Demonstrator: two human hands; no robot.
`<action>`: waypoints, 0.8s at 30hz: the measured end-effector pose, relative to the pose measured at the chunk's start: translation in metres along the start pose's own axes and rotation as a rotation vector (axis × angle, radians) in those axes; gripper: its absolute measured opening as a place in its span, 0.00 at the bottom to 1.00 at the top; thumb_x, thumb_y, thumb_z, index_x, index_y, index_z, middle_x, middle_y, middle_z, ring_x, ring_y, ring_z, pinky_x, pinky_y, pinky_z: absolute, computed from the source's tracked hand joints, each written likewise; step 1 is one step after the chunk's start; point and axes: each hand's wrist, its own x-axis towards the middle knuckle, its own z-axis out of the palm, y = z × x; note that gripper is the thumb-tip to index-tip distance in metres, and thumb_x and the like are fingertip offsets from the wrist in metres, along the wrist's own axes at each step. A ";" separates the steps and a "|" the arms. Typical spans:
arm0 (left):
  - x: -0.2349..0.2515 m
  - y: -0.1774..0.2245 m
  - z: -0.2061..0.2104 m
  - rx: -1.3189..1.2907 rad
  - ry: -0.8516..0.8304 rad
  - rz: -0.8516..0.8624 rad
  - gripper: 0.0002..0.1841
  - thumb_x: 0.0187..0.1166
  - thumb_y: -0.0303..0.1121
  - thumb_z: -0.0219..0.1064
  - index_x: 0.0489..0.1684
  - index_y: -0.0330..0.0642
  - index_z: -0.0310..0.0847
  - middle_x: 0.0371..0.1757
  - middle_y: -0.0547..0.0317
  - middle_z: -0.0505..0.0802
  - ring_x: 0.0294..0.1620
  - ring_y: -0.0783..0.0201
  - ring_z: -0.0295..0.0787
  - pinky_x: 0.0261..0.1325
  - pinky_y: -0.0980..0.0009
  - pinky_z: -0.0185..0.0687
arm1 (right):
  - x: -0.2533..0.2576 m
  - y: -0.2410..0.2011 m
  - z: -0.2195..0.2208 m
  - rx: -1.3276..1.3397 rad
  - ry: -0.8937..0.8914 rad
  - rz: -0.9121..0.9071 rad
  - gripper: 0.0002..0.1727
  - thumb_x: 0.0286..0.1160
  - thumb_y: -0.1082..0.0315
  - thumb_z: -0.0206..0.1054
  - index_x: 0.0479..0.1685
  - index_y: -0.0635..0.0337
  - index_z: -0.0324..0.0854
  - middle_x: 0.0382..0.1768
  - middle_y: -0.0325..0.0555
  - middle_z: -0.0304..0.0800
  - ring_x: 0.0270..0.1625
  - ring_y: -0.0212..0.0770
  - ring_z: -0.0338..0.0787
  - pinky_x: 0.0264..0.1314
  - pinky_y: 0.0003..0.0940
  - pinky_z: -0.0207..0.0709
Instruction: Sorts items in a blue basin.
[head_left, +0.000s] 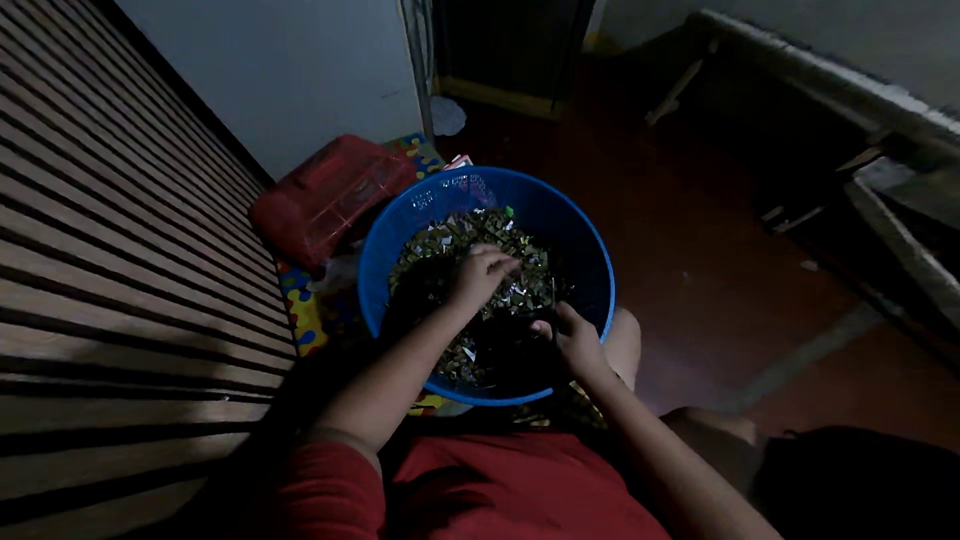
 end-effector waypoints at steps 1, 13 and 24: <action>0.000 0.002 -0.009 0.067 0.036 0.008 0.17 0.88 0.43 0.64 0.60 0.41 0.89 0.73 0.44 0.84 0.71 0.46 0.83 0.72 0.45 0.79 | 0.000 0.001 -0.001 0.016 0.010 -0.018 0.30 0.73 0.39 0.70 0.55 0.59 0.83 0.36 0.44 0.89 0.38 0.39 0.88 0.45 0.45 0.84; 0.026 -0.036 -0.038 0.639 -0.263 -0.525 0.18 0.84 0.40 0.67 0.56 0.30 0.86 0.60 0.29 0.89 0.65 0.31 0.85 0.65 0.29 0.76 | -0.002 0.003 -0.004 0.011 -0.034 -0.087 0.30 0.75 0.38 0.68 0.54 0.59 0.83 0.36 0.45 0.87 0.39 0.41 0.87 0.47 0.45 0.82; 0.007 0.006 -0.012 -0.196 -0.240 -0.087 0.18 0.89 0.33 0.63 0.72 0.38 0.73 0.51 0.46 0.92 0.43 0.57 0.94 0.50 0.58 0.92 | 0.004 0.001 -0.005 -0.058 -0.146 0.033 0.42 0.68 0.28 0.67 0.65 0.57 0.80 0.47 0.53 0.88 0.52 0.53 0.88 0.58 0.58 0.80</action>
